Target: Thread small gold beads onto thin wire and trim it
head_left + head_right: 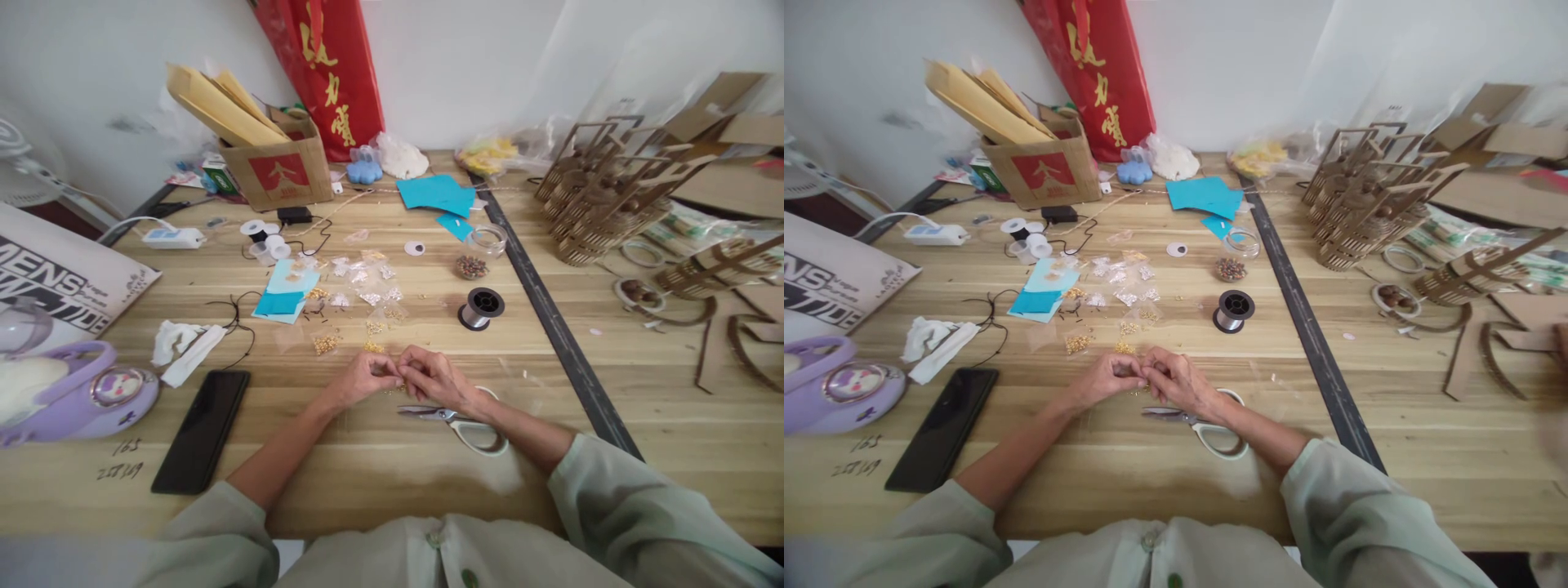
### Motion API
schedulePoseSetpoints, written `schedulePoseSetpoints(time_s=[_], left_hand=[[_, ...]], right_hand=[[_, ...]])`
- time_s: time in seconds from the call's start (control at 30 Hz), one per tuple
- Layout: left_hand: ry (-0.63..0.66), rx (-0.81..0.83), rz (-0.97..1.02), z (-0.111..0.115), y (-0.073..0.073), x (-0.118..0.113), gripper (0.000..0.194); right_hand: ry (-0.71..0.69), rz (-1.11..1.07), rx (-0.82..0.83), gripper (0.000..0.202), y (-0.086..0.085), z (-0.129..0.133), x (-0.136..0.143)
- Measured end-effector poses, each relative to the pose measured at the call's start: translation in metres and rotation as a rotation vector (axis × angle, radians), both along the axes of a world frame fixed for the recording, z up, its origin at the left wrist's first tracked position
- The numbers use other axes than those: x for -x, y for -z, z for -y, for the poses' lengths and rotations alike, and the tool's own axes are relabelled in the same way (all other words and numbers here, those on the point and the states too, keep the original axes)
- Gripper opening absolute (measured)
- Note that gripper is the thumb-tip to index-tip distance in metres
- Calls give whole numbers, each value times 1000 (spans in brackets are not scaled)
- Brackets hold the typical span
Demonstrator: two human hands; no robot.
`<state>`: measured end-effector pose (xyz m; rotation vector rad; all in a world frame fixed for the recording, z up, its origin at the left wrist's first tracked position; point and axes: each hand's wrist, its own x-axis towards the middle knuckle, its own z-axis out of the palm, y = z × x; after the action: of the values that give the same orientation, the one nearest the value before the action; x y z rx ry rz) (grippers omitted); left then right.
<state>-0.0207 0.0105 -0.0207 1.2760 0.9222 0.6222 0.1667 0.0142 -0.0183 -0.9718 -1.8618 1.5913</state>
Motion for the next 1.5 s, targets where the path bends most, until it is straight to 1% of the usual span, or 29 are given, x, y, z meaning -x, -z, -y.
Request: schedulePoseSetpoints(time_s=[0.2, 0.37, 0.5, 0.63, 0.77, 0.9, 1.1, 1.27, 1.5], left_hand=[[-102, 30, 42, 0, -3, -1, 26], [-118, 33, 64, 1, -2, -3, 28], [-170, 11, 19, 2, -1, -2, 29], [-242, -17, -14, 2, 0, 0, 25], [-276, -26, 15, 2, -1, 0, 21], [-315, -7, 32, 2, -3, -2, 21], [-372, 8, 58, 3, -3, -4, 20], [-404, 65, 105, 3, -2, -5, 21], [-431, 129, 141, 2, 1, -5, 26]], right_hand=[[17, -12, -20, 24, -6, 0, 1], [26, 12, -13, 22, -13, 1, 0], [27, 50, -22, 22, -19, -1, -3], [46, 133, -87, 20, -23, -2, -5], [51, 182, -163, 12, -23, -3, -6], [52, 220, -210, 9, -21, -3, -5], [44, 214, -207, 12, -17, -2, -3], [34, 211, -214, 15, -14, -3, -4], [40, 236, -279, 16, -19, -4, -7]])
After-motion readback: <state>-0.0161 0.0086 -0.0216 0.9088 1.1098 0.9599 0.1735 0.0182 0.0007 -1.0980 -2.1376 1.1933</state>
